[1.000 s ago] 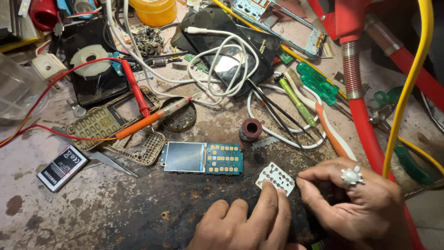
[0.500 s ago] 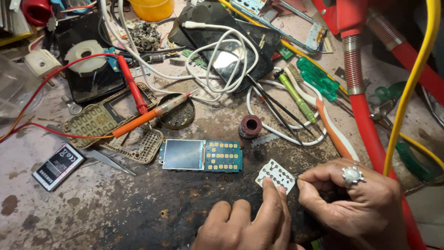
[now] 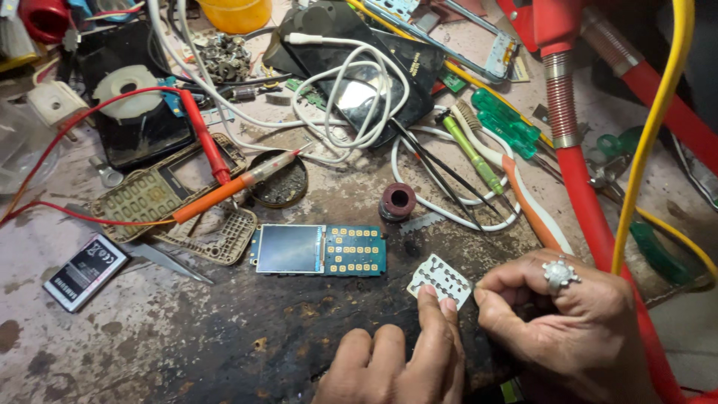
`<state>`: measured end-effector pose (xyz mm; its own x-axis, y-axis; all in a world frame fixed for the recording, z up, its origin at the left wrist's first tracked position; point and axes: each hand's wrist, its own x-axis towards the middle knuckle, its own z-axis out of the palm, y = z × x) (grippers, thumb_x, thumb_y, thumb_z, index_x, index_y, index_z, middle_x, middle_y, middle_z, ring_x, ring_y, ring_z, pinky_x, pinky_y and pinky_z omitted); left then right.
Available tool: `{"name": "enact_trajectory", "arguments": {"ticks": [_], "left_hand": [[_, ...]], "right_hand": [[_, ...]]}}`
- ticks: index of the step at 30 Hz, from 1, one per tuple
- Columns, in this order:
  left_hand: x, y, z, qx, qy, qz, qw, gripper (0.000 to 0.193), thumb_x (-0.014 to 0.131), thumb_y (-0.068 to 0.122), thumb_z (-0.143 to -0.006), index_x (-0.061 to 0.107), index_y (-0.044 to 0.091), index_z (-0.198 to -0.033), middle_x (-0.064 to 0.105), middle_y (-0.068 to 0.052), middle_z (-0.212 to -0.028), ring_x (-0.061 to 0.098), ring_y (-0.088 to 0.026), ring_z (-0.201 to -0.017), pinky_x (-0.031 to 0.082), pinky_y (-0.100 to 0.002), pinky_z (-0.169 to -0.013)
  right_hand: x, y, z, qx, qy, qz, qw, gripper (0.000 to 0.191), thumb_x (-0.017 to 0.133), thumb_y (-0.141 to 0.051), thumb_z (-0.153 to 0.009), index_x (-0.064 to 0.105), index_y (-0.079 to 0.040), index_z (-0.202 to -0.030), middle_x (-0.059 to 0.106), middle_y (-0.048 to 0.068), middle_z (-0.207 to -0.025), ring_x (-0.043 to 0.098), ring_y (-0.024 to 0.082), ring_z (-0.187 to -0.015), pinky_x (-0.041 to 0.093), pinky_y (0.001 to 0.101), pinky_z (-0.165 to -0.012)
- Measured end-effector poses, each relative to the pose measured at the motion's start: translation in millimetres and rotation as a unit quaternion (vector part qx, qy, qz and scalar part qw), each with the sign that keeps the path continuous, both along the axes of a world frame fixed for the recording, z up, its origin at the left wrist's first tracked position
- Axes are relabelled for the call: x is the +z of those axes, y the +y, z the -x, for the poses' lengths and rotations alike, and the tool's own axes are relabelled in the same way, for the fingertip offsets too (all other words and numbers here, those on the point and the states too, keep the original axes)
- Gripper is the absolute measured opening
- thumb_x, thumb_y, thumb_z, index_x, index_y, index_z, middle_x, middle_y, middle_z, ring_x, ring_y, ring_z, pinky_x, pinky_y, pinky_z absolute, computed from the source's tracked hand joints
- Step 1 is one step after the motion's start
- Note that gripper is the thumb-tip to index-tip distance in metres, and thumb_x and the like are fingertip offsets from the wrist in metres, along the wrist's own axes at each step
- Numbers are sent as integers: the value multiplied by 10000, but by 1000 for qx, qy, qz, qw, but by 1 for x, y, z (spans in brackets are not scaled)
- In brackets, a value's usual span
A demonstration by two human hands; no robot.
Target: The person disassembles a feature phone, separating the keypad board and screen assembly from the housing. They probe the keypad circuit board with multimeter test leads, press the keypad contacts, clean the board with a toothbrush, and handle the keypad membrane and battery on a cluttered workbench.
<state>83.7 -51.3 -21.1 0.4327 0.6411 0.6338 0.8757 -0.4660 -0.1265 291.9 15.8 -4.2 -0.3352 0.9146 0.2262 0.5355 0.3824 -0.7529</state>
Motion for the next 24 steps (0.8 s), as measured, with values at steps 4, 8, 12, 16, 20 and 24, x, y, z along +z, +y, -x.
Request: {"name": "enact_trajectory", "arguments": {"ticks": [4,8,12,16,20,24], "left_hand": [[-1,0,-2,4,-16,-10,1000,156,750,117,-895,775,25,-1018,754,-130,-974,472,-86,-499,275,-253,-445],[-3,1,-2,15,7,-31,999,112,755,96,-922,764,27,-1010,744,-124,-976,459,-79,-507,268,-247,-452],[-3,1,-3,14,-5,-24,1000,141,740,117,-915,770,21,-1014,748,-130,-981,468,-88,-511,277,-254,-453],[-3,0,-4,12,-1,-19,1000,166,734,122,-910,774,20,-1035,751,-136,-989,466,-84,-511,285,-249,-455],[-3,2,-1,10,16,-42,999,220,713,143,-903,774,20,-1075,751,-125,-1009,465,-75,-516,292,-233,-462],[-3,0,0,5,20,-25,999,232,703,138,-903,771,13,-1087,752,-139,-1012,475,-80,-518,291,-238,-462]], "right_hand": [[0,-1,1,-32,-40,0,999,107,848,-80,-780,797,-58,-872,707,1,-796,708,50,-665,552,204,-573],[-1,0,1,-3,-13,-14,1000,122,856,-86,-787,796,-55,-889,701,3,-817,711,40,-673,556,190,-573],[-1,1,-2,-3,-19,-15,1000,118,852,-85,-787,798,-56,-887,704,4,-817,712,44,-676,554,193,-578],[-1,1,-4,-15,-52,-30,998,121,847,-86,-779,791,-57,-882,704,-6,-806,708,42,-674,551,192,-590],[-2,2,-2,-10,-12,-5,1000,124,857,-85,-782,806,-46,-888,711,14,-802,711,55,-657,560,199,-557],[1,2,-1,-7,-14,-2,1000,109,854,-87,-788,802,-52,-878,713,6,-800,719,43,-658,567,188,-554]]}}
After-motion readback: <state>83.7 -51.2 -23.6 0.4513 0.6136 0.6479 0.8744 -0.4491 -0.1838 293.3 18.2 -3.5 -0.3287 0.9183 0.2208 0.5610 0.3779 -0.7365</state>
